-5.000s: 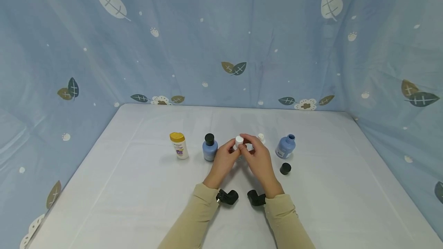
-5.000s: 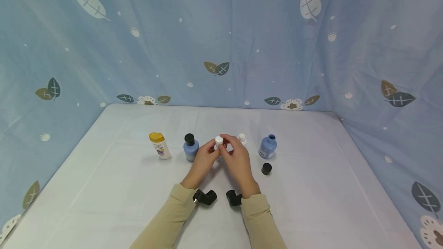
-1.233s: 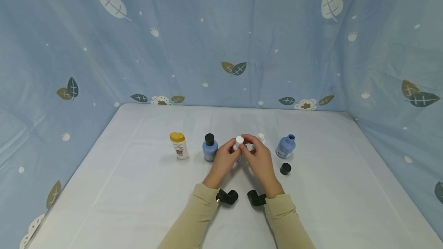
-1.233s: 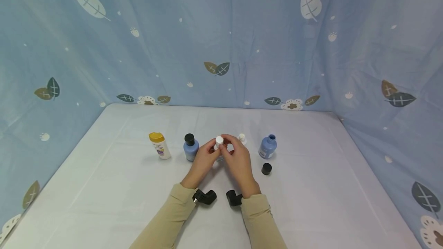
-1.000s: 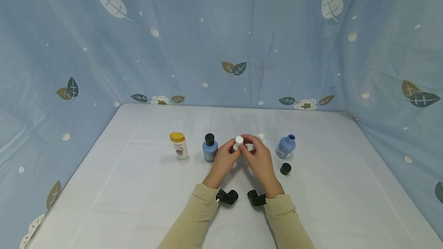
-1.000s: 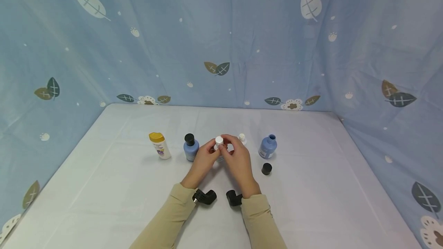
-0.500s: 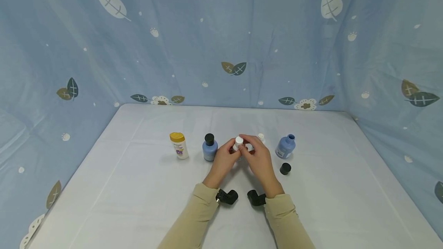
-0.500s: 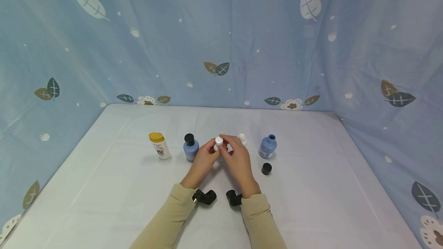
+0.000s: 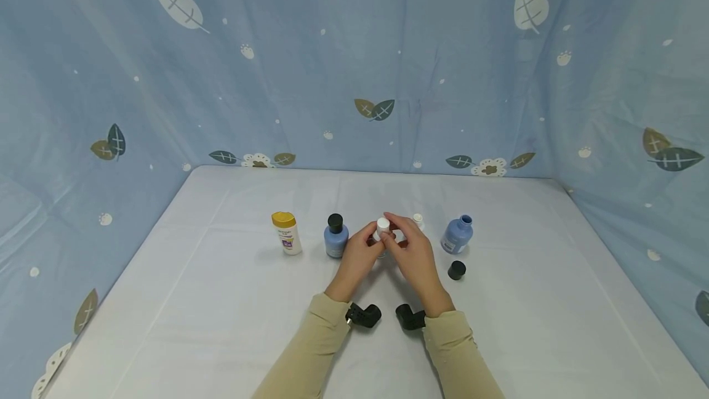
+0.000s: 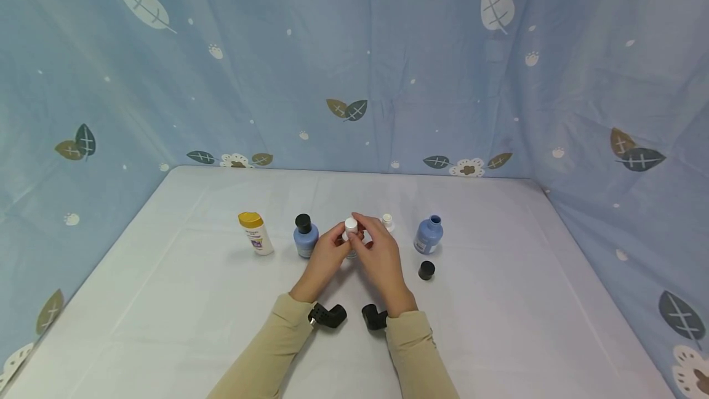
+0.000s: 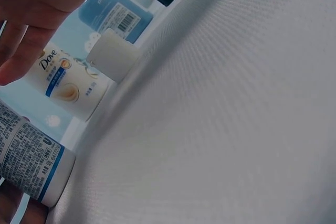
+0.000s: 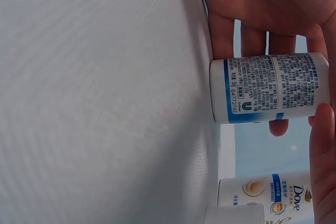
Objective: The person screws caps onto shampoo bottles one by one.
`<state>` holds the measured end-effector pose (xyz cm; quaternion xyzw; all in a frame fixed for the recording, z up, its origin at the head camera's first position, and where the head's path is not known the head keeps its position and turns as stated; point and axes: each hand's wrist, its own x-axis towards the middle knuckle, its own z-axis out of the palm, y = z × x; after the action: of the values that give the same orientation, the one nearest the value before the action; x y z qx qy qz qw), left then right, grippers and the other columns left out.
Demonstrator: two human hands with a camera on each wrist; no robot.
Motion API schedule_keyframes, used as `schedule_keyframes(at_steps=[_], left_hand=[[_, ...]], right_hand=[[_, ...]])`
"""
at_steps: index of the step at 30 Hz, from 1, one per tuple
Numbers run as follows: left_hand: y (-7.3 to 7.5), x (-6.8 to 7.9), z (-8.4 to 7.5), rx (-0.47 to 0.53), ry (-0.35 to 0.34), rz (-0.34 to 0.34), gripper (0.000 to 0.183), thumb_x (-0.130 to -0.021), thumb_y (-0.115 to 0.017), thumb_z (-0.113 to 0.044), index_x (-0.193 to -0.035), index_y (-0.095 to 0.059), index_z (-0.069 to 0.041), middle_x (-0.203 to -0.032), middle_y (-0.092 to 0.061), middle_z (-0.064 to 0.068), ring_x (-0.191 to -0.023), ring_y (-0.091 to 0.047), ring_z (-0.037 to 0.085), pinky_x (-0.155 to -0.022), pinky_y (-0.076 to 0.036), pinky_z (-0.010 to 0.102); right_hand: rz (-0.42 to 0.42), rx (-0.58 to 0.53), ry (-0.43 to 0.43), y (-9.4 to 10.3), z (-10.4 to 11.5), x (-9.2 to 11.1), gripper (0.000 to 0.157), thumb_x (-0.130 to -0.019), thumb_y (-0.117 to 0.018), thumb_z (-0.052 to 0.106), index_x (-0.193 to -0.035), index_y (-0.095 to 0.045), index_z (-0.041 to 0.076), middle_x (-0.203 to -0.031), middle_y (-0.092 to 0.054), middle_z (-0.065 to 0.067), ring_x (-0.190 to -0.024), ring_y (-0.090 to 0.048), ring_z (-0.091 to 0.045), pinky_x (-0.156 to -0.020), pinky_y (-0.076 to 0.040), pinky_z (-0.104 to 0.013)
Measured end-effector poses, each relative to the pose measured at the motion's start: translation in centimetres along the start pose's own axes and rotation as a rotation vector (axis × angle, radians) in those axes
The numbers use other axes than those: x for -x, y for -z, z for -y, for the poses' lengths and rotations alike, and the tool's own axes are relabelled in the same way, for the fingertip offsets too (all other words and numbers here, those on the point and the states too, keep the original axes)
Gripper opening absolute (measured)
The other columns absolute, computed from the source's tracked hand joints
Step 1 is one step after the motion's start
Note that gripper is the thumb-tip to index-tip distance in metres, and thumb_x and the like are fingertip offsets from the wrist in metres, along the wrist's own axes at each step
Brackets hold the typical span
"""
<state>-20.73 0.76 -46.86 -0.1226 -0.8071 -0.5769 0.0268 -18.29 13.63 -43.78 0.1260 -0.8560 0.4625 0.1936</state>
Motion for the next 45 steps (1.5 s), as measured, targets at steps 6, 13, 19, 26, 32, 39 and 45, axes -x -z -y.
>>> schedule_keyframes(at_steps=[6, 13, 19, 26, 32, 39, 45], left_hand=[[0.01, 0.01, 0.05, 0.034, -0.007, 0.0, 0.019, -0.087, -0.057, -0.028, -0.106, -0.061, -0.026, -0.077, -0.057, -0.004, -0.064, -0.049, 0.012, -0.053, -0.042, 0.026], [0.03, -0.07, 0.22, 0.043, -0.007, 0.006, 0.018, -0.088, -0.055, -0.026, -0.105, -0.061, -0.024, -0.078, -0.057, -0.004, -0.065, -0.049, 0.012, -0.054, -0.042, 0.026], [0.11, 0.03, 0.02, 0.043, -0.002, 0.008, 0.018, -0.088, -0.056, -0.031, -0.104, -0.061, -0.026, -0.082, -0.059, -0.005, -0.068, -0.051, 0.012, -0.057, -0.043, 0.026], [0.12, 0.1, 0.03, 0.027, -0.013, 0.007, 0.017, -0.088, -0.054, -0.035, -0.101, -0.06, -0.024, -0.074, -0.056, -0.004, -0.064, -0.049, 0.011, -0.055, -0.042, 0.026], [0.11, 0.13, -0.01, 0.03, -0.012, 0.005, 0.017, -0.088, -0.055, -0.035, -0.101, -0.061, -0.025, -0.073, -0.055, -0.004, -0.063, -0.048, 0.012, -0.054, -0.042, 0.026], [0.07, 0.02, 0.03, 0.017, -0.014, 0.007, 0.016, -0.088, -0.055, -0.033, -0.102, -0.061, -0.026, -0.072, -0.054, -0.003, -0.063, -0.048, 0.012, -0.054, -0.042, 0.026], [0.02, 0.05, 0.05, 0.0, -0.015, 0.001, 0.014, -0.088, -0.055, -0.03, -0.1, -0.06, -0.025, -0.07, -0.052, -0.004, -0.061, -0.047, 0.011, -0.052, -0.041, 0.025]], right_hand=[[0.018, 0.005, 0.01, 0.06, 0.13, 0.12, 0.037, -0.088, -0.058, 0.02, -0.124, -0.053, 0.022, -0.114, -0.056, 0.004, -0.094, -0.052, -0.01, -0.065, -0.047, -0.027], [0.007, 0.018, -0.01, -0.02, 0.06, 0.06, 0.034, -0.087, -0.058, 0.019, -0.121, -0.055, 0.023, -0.111, -0.057, 0.005, -0.088, -0.052, -0.009, -0.065, -0.046, -0.028], [-0.001, 0.024, -0.009, -0.06, -0.01, 0.09, 0.034, -0.087, -0.059, 0.021, -0.121, -0.055, 0.024, -0.107, -0.058, 0.006, -0.089, -0.052, -0.007, -0.065, -0.046, -0.028], [-0.008, 0.023, -0.005, -0.07, -0.03, 0.12, 0.034, -0.086, -0.06, 0.022, -0.12, -0.056, 0.023, -0.105, -0.058, 0.007, -0.09, -0.053, -0.007, -0.065, -0.046, -0.027], [-0.007, 0.025, -0.004, -0.03, 0.05, 0.12, 0.035, -0.086, -0.06, 0.025, -0.12, -0.055, 0.022, -0.106, -0.058, 0.005, -0.091, -0.054, -0.011, -0.065, -0.046, -0.028], [-0.016, 0.019, -0.015, -0.05, 0.07, 0.14, 0.035, -0.086, -0.06, 0.026, -0.12, -0.055, 0.022, -0.105, -0.058, 0.005, -0.093, -0.055, -0.019, -0.065, -0.046, -0.03], [-0.019, 0.032, -0.017, -0.08, 0.11, 0.11, 0.035, -0.085, -0.061, 0.025, -0.12, -0.056, 0.021, -0.105, -0.059, 0.004, -0.093, -0.055, -0.02, -0.065, -0.046, -0.03]])
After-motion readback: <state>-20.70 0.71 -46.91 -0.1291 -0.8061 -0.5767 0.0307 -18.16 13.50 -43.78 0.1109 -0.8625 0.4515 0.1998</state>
